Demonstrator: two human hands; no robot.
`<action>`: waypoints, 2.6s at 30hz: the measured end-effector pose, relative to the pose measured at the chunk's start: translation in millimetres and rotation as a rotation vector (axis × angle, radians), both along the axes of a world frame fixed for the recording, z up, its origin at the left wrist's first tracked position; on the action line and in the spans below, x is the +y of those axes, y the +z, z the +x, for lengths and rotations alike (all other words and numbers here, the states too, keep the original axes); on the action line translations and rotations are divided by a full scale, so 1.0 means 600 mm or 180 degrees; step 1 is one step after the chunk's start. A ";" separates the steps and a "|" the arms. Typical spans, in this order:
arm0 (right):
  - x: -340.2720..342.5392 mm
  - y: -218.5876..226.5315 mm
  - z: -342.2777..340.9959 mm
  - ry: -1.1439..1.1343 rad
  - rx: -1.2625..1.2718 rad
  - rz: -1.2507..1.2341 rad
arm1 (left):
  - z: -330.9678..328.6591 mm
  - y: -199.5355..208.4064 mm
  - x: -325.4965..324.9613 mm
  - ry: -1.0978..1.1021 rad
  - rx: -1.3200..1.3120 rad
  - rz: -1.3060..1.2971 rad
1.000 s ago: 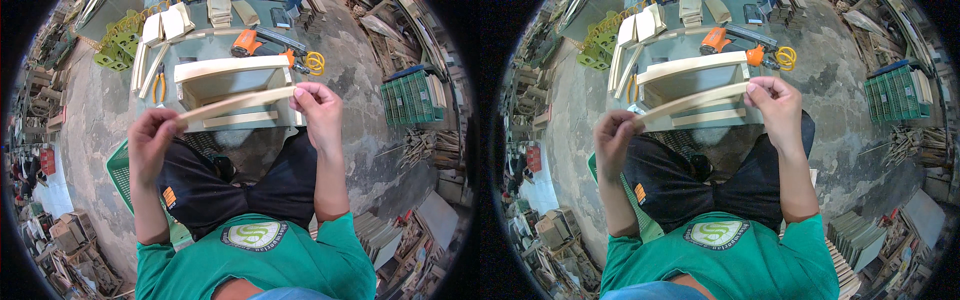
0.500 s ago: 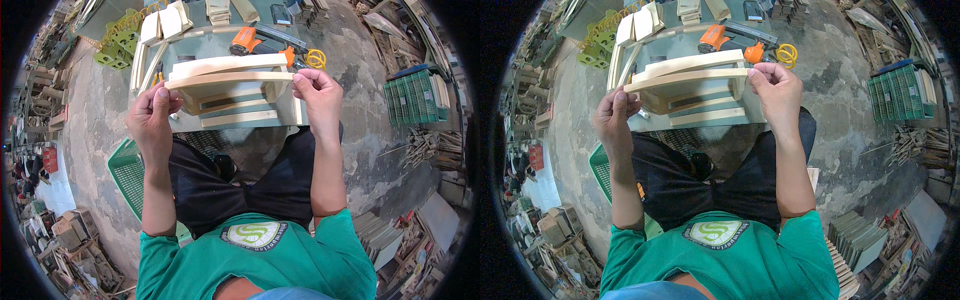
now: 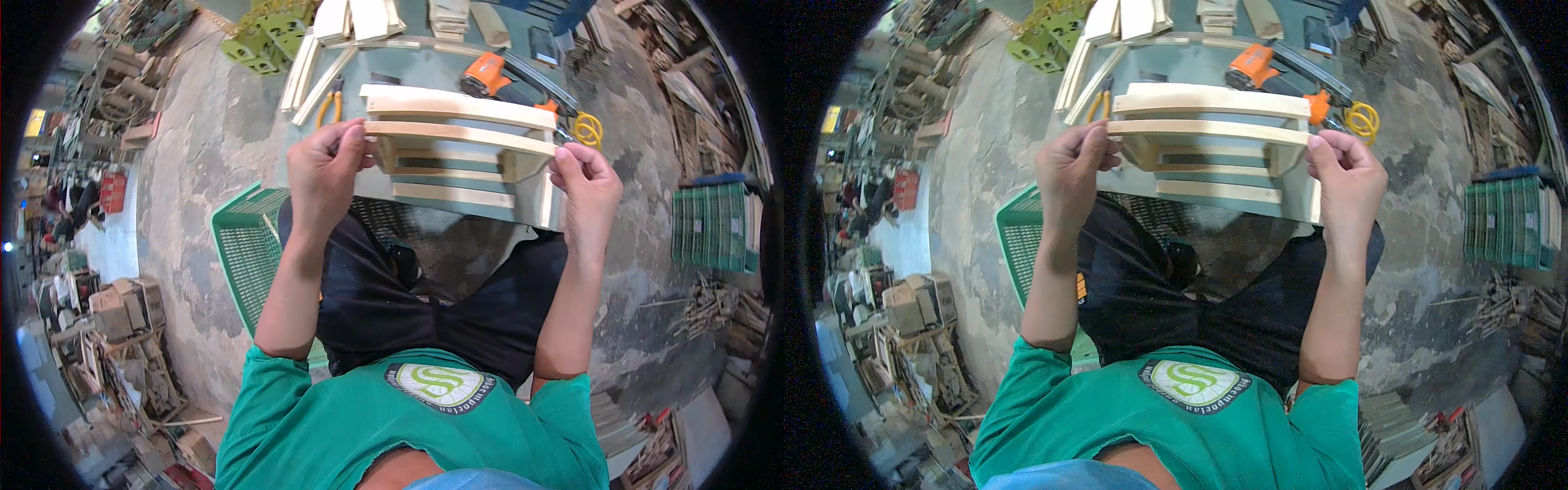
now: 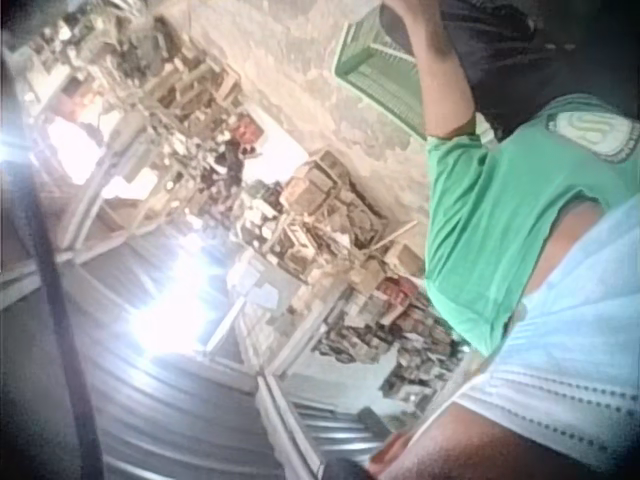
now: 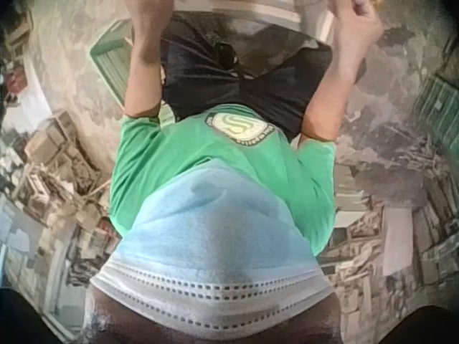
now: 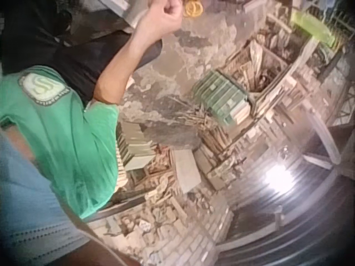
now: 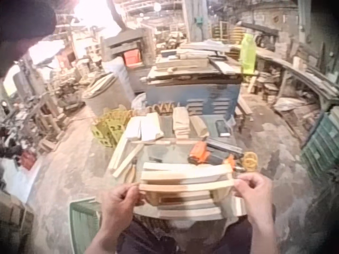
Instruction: Assembling and nailing together parts of a small wooden box using a pneumatic nail gun and glue.
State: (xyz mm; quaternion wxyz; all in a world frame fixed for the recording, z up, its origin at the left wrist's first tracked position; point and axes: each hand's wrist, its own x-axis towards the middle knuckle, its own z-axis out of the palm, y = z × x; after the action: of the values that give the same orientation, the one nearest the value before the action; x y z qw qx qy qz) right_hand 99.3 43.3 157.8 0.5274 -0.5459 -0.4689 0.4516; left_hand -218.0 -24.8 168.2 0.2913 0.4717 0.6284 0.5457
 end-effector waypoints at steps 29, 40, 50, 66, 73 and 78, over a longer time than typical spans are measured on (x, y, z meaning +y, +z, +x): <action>0.000 0.009 -0.007 -0.0012 -0.0165 -0.0022 | -0.008 0.012 0.007 -0.0060 -0.0610 -0.0894; -0.001 -0.001 0.031 0.0593 -0.1512 0.1671 | 0.068 0.064 0.037 -0.0577 0.2259 0.0948; 0.036 0.000 0.044 0.1095 -0.2243 0.2539 | 0.162 0.045 0.122 -0.1873 0.3254 0.0769; 0.061 -0.012 0.054 0.1400 -0.1891 0.2417 | 0.154 0.043 0.131 -0.2032 0.3075 0.0814; 0.062 -0.014 0.055 0.1348 -0.2038 0.2624 | 0.155 0.040 0.130 -0.2010 0.3024 0.0819; 0.062 -0.013 0.054 0.1359 -0.2024 0.2623 | 0.153 0.037 0.133 -0.2048 0.3027 0.0864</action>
State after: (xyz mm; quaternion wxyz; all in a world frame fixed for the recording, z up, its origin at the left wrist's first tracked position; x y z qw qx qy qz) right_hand 131.6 80.2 150.2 0.4267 -0.2971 -0.8425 0.1411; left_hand -126.5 55.0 190.4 0.0655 0.8646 0.4399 0.2340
